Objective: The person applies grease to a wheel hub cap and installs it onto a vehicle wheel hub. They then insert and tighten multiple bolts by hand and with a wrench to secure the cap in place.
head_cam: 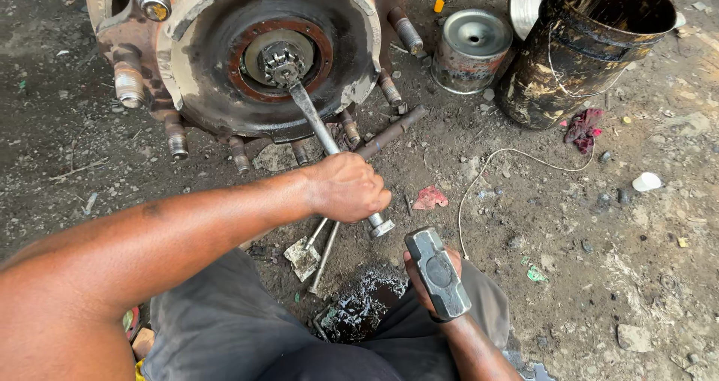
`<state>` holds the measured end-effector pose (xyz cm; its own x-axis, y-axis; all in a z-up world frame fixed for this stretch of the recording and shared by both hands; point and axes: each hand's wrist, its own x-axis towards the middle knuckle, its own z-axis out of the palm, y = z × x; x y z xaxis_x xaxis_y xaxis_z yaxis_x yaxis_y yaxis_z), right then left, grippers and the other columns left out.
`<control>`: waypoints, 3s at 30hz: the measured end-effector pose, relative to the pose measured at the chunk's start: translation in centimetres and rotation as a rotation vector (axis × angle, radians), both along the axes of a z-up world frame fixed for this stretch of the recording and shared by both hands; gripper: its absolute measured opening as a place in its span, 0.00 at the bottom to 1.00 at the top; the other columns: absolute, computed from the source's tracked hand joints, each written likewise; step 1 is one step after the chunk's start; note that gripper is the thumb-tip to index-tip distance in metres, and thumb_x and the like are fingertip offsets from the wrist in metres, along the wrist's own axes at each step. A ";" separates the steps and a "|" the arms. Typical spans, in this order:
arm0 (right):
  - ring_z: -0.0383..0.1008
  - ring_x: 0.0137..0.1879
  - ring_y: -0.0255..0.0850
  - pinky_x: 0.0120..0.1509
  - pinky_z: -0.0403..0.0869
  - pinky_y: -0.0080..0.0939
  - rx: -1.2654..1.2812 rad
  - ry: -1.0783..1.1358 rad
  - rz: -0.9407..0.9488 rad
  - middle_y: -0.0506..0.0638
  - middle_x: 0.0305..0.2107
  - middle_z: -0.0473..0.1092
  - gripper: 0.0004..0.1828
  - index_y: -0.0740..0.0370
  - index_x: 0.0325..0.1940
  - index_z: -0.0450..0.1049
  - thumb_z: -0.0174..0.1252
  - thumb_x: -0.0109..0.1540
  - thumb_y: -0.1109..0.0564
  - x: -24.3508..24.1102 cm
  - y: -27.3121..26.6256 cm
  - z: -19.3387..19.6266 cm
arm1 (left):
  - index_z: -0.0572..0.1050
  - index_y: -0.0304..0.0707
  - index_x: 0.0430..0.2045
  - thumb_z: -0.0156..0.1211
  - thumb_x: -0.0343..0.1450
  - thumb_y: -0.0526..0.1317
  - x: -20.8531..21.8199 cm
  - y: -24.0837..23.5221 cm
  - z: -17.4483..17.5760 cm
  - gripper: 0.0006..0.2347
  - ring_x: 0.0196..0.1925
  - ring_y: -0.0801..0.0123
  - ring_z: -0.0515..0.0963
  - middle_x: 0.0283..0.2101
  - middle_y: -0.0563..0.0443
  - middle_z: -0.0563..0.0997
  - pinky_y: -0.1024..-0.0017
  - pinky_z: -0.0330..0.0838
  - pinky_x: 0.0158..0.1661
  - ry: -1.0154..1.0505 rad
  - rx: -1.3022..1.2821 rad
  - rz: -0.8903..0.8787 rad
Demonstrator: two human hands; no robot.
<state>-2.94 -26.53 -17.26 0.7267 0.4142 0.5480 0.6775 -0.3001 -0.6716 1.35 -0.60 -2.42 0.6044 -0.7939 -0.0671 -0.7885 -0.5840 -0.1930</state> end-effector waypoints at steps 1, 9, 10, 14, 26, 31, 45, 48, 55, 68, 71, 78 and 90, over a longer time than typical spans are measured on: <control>0.74 0.28 0.47 0.35 0.68 0.48 -0.022 -0.023 -0.019 0.49 0.24 0.72 0.06 0.57 0.31 0.74 0.66 0.55 0.59 0.0 0.0 0.3 | 0.73 0.37 0.20 0.58 0.65 0.38 0.0 0.0 0.0 0.05 0.25 0.56 0.85 0.21 0.44 0.80 0.58 0.78 0.21 -0.006 -0.013 0.002; 0.80 0.34 0.44 0.43 0.81 0.43 0.337 0.002 0.199 0.51 0.26 0.74 0.11 0.61 0.31 0.68 0.66 0.61 0.61 -1.2 -2.8 7.4 | 0.73 0.40 0.20 0.59 0.63 0.39 0.1 -0.1 0.7 0.05 0.25 0.57 0.85 0.21 0.46 0.80 0.59 0.77 0.20 -0.048 -0.071 0.010; 0.80 0.37 0.48 0.46 0.80 0.47 0.389 -0.025 0.203 0.54 0.27 0.73 0.10 0.63 0.32 0.68 0.64 0.60 0.61 -1.8 -3.6 8.6 | 0.73 0.40 0.19 0.60 0.63 0.40 0.0 -0.1 0.8 0.05 0.25 0.56 0.85 0.21 0.46 0.80 0.59 0.77 0.21 -0.052 -0.072 0.002; 0.78 0.32 0.43 0.47 0.82 0.50 0.538 -0.148 0.310 0.52 0.24 0.73 0.09 0.63 0.31 0.69 0.61 0.61 0.58 -1.9 -5.3 10.4 | 0.73 0.39 0.19 0.60 0.63 0.41 0.0 -0.1 0.7 0.06 0.25 0.56 0.84 0.20 0.47 0.79 0.58 0.77 0.20 -0.029 -0.054 0.002; 0.77 0.33 0.45 0.39 0.75 0.42 0.132 -0.170 0.041 0.54 0.28 0.75 0.05 0.58 0.35 0.74 0.62 0.57 0.59 5.0 -3.4 -4.2 | 0.72 0.37 0.16 0.59 0.65 0.40 -3.8 -3.1 0.8 0.08 0.19 0.57 0.80 0.18 0.46 0.77 0.57 0.74 0.19 0.091 -0.118 -0.092; 0.73 0.24 0.48 0.34 0.72 0.47 -0.116 0.322 0.032 0.58 0.19 0.69 0.05 0.63 0.30 0.74 0.61 0.53 0.60 5.7 -1.4 -3.5 | 0.71 0.36 0.16 0.58 0.63 0.40 -8.5 -1.9 0.8 0.08 0.21 0.54 0.81 0.18 0.46 0.77 0.56 0.75 0.23 0.058 -0.326 -0.149; 0.70 0.27 0.39 0.32 0.72 0.42 -0.469 1.052 0.771 0.49 0.24 0.70 0.09 0.66 0.39 0.73 0.63 0.56 0.64 -3.2 22.0 9.2 | 0.81 0.40 0.25 0.67 0.62 0.46 -25.9 13.2 1.0 0.09 0.29 0.47 0.83 0.23 0.39 0.81 0.52 0.77 0.33 0.344 -0.507 1.215; 0.71 0.28 0.37 0.33 0.75 0.39 -0.331 1.316 0.940 0.48 0.25 0.69 0.09 0.67 0.44 0.70 0.58 0.60 0.66 -7.7 29.2 10.0 | 0.82 0.37 0.28 0.68 0.61 0.46 -29.5 17.0 -1.9 0.12 0.32 0.43 0.83 0.26 0.35 0.82 0.52 0.76 0.34 0.215 -0.766 1.417; 0.74 0.32 0.37 0.36 0.78 0.41 -0.224 1.537 0.941 0.47 0.30 0.71 0.09 0.62 0.46 0.70 0.58 0.62 0.62 -18.2 38.7 6.3 | 0.80 0.32 0.29 0.67 0.69 0.50 -39.6 25.6 -8.9 0.16 0.25 0.57 0.75 0.21 0.45 0.78 0.60 0.68 0.26 0.303 -1.422 1.517; 0.80 0.46 0.36 0.50 0.80 0.39 -0.681 0.855 1.499 0.48 0.40 0.78 0.28 0.59 0.65 0.71 0.61 0.63 0.46 -20.0 38.4 7.6 | 0.81 0.28 0.30 0.70 0.61 0.44 -52.7 24.1 -22.9 0.15 0.23 0.60 0.81 0.26 0.43 0.83 0.63 0.76 0.26 0.364 -2.134 2.352; 0.84 0.48 0.40 0.54 0.83 0.43 -0.606 0.881 1.147 0.51 0.41 0.81 0.22 0.56 0.60 0.75 0.58 0.62 0.50 -12.1 36.5 8.9 | 0.81 0.22 0.30 0.70 0.62 0.43 -57.7 23.5 -27.2 0.16 0.24 0.59 0.82 0.27 0.40 0.83 0.60 0.76 0.26 0.262 -1.773 2.595; 0.75 0.40 0.47 0.48 0.75 0.47 -0.403 1.048 0.488 0.60 0.35 0.74 0.13 0.74 0.54 0.73 0.50 0.72 0.61 -0.6 27.8 -0.1 | 0.80 0.31 0.37 0.68 0.65 0.53 -61.4 21.3 -33.6 0.20 0.42 0.44 0.83 0.39 0.30 0.83 0.52 0.78 0.44 0.117 -0.686 2.929; 0.78 0.39 0.43 0.42 0.73 0.41 -0.642 1.137 0.419 0.57 0.36 0.77 0.15 0.71 0.55 0.74 0.54 0.67 0.59 -1.1 20.3 -13.6 | 0.72 0.36 0.44 0.62 0.68 0.52 -61.9 17.9 -37.9 0.20 0.42 0.43 0.84 0.40 0.33 0.84 0.50 0.78 0.43 0.116 -0.388 2.882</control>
<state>-4.01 -6.19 -30.85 0.4010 0.6649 -0.6302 -0.0318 -0.6774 -0.7349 -60.51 17.26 -40.36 -0.3616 0.8939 -0.2648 0.9271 0.3748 -0.0006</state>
